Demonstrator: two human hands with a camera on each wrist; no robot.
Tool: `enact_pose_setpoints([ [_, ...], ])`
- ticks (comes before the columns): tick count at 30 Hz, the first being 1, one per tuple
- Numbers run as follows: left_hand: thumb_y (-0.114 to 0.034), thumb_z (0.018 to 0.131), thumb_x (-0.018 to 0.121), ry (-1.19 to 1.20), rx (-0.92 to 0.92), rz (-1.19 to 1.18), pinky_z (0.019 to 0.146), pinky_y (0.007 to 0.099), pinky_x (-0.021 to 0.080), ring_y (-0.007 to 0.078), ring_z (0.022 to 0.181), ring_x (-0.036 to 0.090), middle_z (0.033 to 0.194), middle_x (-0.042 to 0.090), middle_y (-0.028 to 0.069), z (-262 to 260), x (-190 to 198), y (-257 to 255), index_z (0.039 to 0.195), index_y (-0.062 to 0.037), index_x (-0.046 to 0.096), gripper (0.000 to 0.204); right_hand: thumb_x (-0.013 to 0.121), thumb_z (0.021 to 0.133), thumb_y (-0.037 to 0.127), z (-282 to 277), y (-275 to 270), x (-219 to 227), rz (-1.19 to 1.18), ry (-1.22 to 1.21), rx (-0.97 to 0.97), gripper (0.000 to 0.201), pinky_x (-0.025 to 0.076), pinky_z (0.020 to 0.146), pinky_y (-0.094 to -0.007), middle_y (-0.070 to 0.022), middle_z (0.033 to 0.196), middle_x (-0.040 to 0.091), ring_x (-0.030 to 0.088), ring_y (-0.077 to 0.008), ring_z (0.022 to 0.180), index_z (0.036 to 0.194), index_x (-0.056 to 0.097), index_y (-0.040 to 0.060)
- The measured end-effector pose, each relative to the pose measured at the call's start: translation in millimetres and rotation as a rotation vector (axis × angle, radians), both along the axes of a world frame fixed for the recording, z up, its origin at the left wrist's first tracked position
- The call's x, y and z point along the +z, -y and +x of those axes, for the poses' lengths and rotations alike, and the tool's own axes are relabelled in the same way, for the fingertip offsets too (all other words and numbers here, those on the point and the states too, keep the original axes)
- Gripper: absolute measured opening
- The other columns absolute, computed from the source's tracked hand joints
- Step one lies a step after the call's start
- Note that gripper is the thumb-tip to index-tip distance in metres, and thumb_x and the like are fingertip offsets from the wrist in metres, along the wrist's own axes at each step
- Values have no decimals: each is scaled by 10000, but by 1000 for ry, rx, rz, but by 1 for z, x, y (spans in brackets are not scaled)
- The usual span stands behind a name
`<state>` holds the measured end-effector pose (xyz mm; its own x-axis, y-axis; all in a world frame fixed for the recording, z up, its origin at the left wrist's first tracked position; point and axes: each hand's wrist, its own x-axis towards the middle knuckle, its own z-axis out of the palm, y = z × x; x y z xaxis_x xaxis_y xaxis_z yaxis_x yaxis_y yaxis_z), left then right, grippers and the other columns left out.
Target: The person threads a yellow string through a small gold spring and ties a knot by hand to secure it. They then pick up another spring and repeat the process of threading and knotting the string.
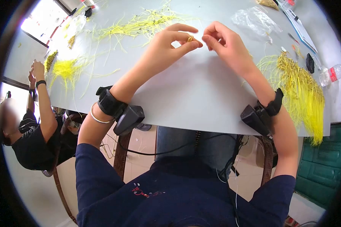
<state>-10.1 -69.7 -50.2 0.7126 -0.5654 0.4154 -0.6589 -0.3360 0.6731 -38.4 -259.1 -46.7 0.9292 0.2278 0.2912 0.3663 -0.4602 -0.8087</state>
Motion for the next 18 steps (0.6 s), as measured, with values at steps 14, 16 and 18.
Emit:
enact_pose_setpoints([
  [14,-253,937,439,-551,-248,-101,690,231,475,84,760,544,937,639,60,-4,3,1,966,4,623,317,507,892,154,5,0,-14,543,-38,212,208,446,735,-228,-54,862,619,558,-98,805,1022,590,13],
  [16,-256,942,424,-503,-228,-119,709,237,473,92,797,541,992,624,59,-5,0,4,1000,-5,612,319,500,889,156,2,-5,-10,665,-24,156,180,429,695,-219,-42,803,599,531,-89,760,957,591,16],
  [18,-258,947,409,-455,-213,-136,728,242,471,99,834,539,1048,609,57,-4,-3,6,1034,-13,602,324,492,886,159,1,-4,-8,785,-8,95,171,411,654,-209,-31,743,580,504,-79,716,893,592,19],
])
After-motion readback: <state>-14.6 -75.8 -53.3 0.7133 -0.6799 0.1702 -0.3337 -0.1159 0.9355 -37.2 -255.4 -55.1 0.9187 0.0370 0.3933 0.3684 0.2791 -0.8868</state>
